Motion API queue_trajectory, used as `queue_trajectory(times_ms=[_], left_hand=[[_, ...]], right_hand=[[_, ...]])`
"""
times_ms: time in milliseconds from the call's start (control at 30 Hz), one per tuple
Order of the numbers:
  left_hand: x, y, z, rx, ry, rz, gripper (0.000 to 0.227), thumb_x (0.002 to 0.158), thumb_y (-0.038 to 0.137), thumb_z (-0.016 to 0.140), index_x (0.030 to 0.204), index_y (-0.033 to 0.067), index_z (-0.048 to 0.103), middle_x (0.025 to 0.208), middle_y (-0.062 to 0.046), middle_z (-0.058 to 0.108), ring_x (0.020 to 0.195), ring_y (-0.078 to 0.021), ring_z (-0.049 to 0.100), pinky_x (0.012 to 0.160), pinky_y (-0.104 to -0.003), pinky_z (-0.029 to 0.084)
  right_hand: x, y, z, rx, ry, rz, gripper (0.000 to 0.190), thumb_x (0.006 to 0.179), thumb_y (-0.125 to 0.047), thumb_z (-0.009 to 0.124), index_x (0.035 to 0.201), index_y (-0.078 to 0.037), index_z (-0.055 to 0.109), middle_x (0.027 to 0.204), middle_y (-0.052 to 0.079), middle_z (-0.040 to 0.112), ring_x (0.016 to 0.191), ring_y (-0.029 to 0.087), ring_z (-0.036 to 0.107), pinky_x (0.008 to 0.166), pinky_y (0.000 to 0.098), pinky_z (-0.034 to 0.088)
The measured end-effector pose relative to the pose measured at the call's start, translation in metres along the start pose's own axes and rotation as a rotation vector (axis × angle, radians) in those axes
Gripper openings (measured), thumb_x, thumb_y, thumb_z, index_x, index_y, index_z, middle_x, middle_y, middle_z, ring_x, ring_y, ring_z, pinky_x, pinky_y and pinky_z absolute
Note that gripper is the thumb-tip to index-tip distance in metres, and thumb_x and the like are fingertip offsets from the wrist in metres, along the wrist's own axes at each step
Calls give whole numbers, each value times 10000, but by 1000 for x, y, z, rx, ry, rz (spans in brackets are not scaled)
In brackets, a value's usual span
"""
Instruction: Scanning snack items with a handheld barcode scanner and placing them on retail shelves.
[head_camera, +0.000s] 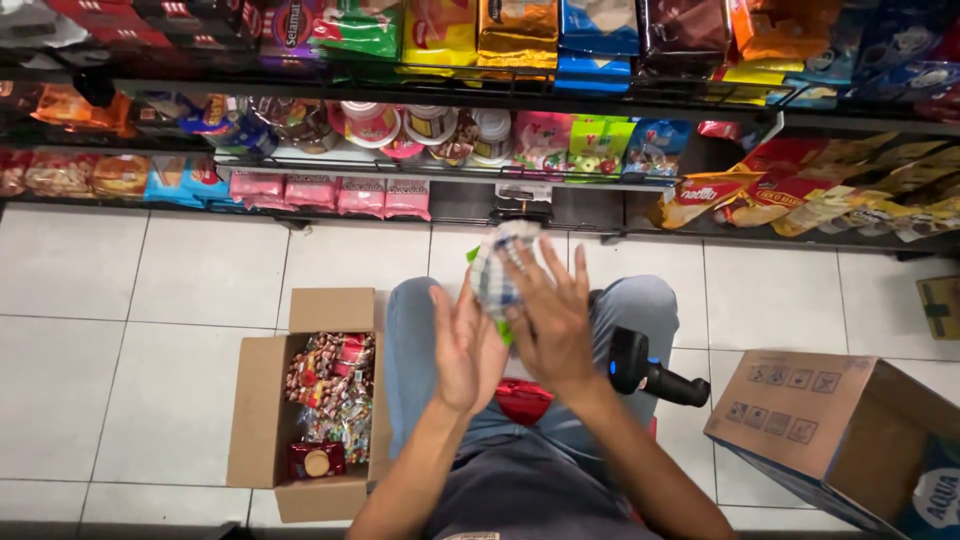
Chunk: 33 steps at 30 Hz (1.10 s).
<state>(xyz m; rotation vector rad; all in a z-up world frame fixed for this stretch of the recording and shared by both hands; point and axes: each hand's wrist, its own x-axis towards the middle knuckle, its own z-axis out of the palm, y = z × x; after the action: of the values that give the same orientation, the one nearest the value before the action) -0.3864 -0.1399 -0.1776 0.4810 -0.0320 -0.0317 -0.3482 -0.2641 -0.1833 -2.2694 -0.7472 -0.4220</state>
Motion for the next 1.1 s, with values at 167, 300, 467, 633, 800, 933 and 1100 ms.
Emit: queue_trajectory(times_ms=[167,300,467,633,800,933,1100], left_hand=[[-4,-12,-25,136,194,-30,831,1053,629,252,1641,43,245,1603,-130,397,1461,-270,374,1220,-449,254],[-2,-7,-23,156,120,-39,891,1045,675,223,1632,7,268,1618,-129,407,1490,-250,358,1244,-400,230],[-4,-8,-31,168,85,-88,870,1018,676,214,1619,48,266,1625,-108,396,1508,-209,362,1252,-369,246],[-10,-13,-42,102,166,-87,855,1086,645,237,1626,-17,231,1614,-182,363,1476,-256,350,1216,-412,281],[-7,-1,-27,165,49,-67,902,1047,671,205,1636,-12,220,1653,-168,357,1537,-248,328,1272,-402,212],[-4,0,-24,195,68,-105,895,1023,666,228,1643,23,181,1667,-124,331,1545,-225,305,1271,-397,203],[1,10,-18,97,136,-132,884,1006,668,239,1651,65,193,1615,-116,372,1487,-241,352,1234,-423,246]], right_hand=[[0,-4,3,-53,-119,-96,522,931,-166,648,1447,-107,601,1519,83,565,1506,324,394,1258,670,66],[6,14,3,-35,-54,-52,511,964,-145,657,1458,-59,557,1543,105,538,1532,350,369,1260,670,51],[-5,13,14,-35,-53,-61,446,989,-186,653,1430,-134,609,1534,98,562,1527,336,381,1273,657,70],[-5,17,10,-72,-102,-99,471,942,-172,661,1408,-111,619,1480,82,592,1502,313,401,1258,665,81],[-1,18,5,-54,-38,74,480,970,-125,642,1439,-43,580,1511,80,581,1506,314,423,1280,636,144],[-7,13,12,-55,-44,0,468,988,-159,648,1438,-48,582,1545,109,538,1503,348,414,1274,624,157],[-16,12,12,-63,-116,-106,504,928,-216,711,1408,-98,615,1514,90,553,1471,338,424,1249,649,137]])
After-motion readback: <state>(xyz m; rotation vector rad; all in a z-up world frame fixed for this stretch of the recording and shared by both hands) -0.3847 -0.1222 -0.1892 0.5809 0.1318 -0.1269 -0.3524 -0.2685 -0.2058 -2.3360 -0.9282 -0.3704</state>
